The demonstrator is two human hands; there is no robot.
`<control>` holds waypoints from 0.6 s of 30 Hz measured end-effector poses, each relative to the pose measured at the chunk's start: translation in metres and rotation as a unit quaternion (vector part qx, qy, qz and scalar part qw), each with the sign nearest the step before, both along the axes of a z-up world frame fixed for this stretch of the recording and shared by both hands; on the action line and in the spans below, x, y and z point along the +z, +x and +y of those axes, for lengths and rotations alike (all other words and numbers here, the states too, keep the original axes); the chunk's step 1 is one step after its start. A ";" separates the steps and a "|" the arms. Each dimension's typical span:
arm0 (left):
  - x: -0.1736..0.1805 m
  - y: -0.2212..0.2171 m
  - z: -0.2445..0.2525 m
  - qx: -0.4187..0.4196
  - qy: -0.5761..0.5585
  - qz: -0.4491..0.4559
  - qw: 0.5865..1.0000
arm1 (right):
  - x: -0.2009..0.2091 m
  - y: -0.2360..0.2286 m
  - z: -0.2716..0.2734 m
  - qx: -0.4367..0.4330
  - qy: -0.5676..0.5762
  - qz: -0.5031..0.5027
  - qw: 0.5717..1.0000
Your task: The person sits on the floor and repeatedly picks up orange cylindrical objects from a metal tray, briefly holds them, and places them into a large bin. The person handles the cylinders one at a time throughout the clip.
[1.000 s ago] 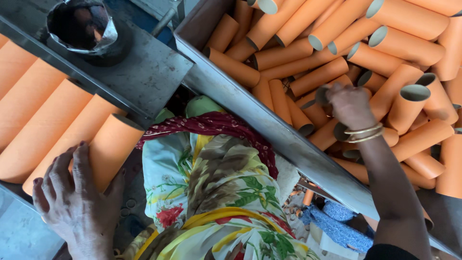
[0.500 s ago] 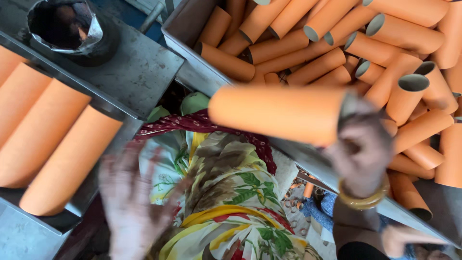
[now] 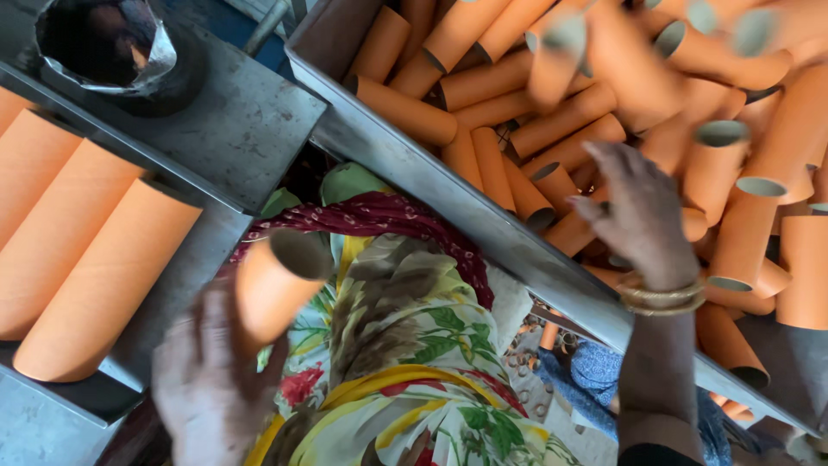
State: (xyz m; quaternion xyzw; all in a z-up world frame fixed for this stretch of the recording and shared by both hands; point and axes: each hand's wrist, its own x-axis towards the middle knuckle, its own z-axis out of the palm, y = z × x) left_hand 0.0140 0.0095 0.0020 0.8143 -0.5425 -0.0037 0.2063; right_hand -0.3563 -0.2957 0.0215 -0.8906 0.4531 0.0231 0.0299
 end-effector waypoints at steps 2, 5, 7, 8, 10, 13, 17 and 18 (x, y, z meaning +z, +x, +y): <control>0.000 0.008 0.010 0.064 0.003 -0.048 0.997 | -0.010 -0.032 -0.017 -0.077 0.020 0.068 0.994; -0.008 0.018 0.020 0.106 0.028 -0.108 0.988 | -0.038 -0.069 -0.033 -0.171 0.094 0.148 0.970; -0.016 0.026 0.023 0.106 0.038 -0.128 0.985 | -0.061 -0.090 -0.044 -0.176 0.137 0.131 0.966; -0.020 0.029 0.024 0.100 0.035 -0.129 0.986 | -0.074 -0.098 -0.050 -0.178 0.158 0.123 0.963; -0.027 0.034 0.025 0.094 0.037 -0.135 0.986 | -0.095 -0.116 -0.061 -0.177 0.160 0.147 0.960; -0.037 0.035 0.027 0.096 0.041 -0.136 0.985 | -0.119 -0.140 -0.082 -0.150 0.173 0.098 0.969; -0.045 0.037 0.033 0.099 0.038 -0.133 0.985 | -0.138 -0.158 -0.103 -0.099 0.271 -0.062 0.955; -0.047 0.039 0.035 0.102 0.039 -0.136 0.985 | -0.138 -0.159 -0.106 -0.108 0.261 -0.044 0.958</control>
